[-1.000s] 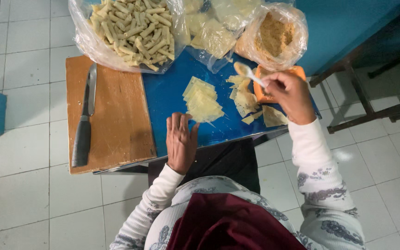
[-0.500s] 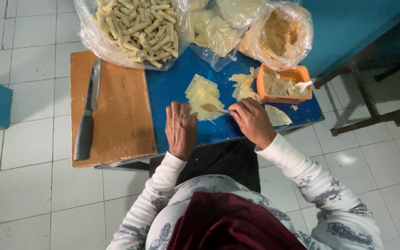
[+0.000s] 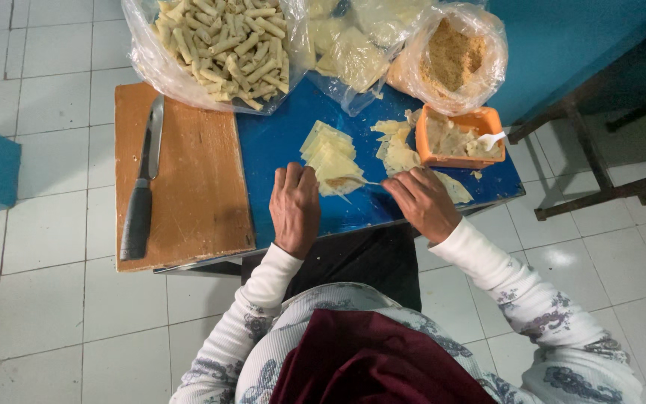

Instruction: The person sits at a small table and assembles filled snack wrappers. They spoon filling from an orange container onto a thin dough sheet, fold the sheet over the filling by hand, press the fold closed, and place the finished piece onto a growing pile of folded wrappers on the table.

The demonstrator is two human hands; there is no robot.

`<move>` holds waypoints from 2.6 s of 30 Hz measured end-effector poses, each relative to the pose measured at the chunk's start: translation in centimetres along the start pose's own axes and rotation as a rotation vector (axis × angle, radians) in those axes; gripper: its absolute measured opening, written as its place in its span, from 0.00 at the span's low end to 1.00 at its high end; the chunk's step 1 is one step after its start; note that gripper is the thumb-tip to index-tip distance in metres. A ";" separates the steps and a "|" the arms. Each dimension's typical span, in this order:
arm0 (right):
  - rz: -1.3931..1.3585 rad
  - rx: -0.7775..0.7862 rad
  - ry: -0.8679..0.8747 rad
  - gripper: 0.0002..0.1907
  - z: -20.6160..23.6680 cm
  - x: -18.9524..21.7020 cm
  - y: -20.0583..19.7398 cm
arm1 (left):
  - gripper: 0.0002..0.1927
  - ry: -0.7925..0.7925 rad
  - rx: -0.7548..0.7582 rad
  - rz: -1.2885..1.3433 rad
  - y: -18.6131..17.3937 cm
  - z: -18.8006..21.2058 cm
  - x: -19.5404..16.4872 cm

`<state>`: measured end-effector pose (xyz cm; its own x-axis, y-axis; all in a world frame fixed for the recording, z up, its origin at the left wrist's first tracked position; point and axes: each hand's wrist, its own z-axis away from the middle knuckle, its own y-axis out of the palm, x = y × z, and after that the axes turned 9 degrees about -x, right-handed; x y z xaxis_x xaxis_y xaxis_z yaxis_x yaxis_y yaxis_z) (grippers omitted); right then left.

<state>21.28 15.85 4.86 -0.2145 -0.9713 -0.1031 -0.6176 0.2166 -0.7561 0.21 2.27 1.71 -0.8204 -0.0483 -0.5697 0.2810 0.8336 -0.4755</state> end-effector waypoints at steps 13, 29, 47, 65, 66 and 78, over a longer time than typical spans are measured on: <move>0.518 -0.208 0.366 0.04 -5.8 -13.4 -0.9 | 0.04 0.082 0.079 -0.023 0.5 0.5 0.7; -0.220 -0.059 0.550 0.11 -2.1 3.0 4.5 | 0.03 0.041 0.075 0.083 0.6 0.3 1.1; -0.461 -0.123 0.515 0.10 -2.7 4.5 4.3 | 0.03 0.005 0.036 0.041 0.5 -0.4 0.8; -0.383 -0.035 0.318 0.06 -2.0 2.2 5.5 | 0.18 -0.147 0.113 0.342 0.9 -0.7 0.5; -0.382 -0.031 0.320 0.06 -2.0 2.2 5.5 | 0.18 -0.149 0.091 0.324 1.0 -0.6 0.6; -0.371 -0.054 0.306 0.06 -2.0 2.4 5.5 | 0.14 -0.037 -0.029 0.213 2.9 0.1 0.1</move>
<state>15.86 14.88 1.70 -0.1801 -0.9122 0.3681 -0.7313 -0.1261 -0.6703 1.02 4.60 0.22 -0.7251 0.1111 -0.6796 0.4314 0.8425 -0.3226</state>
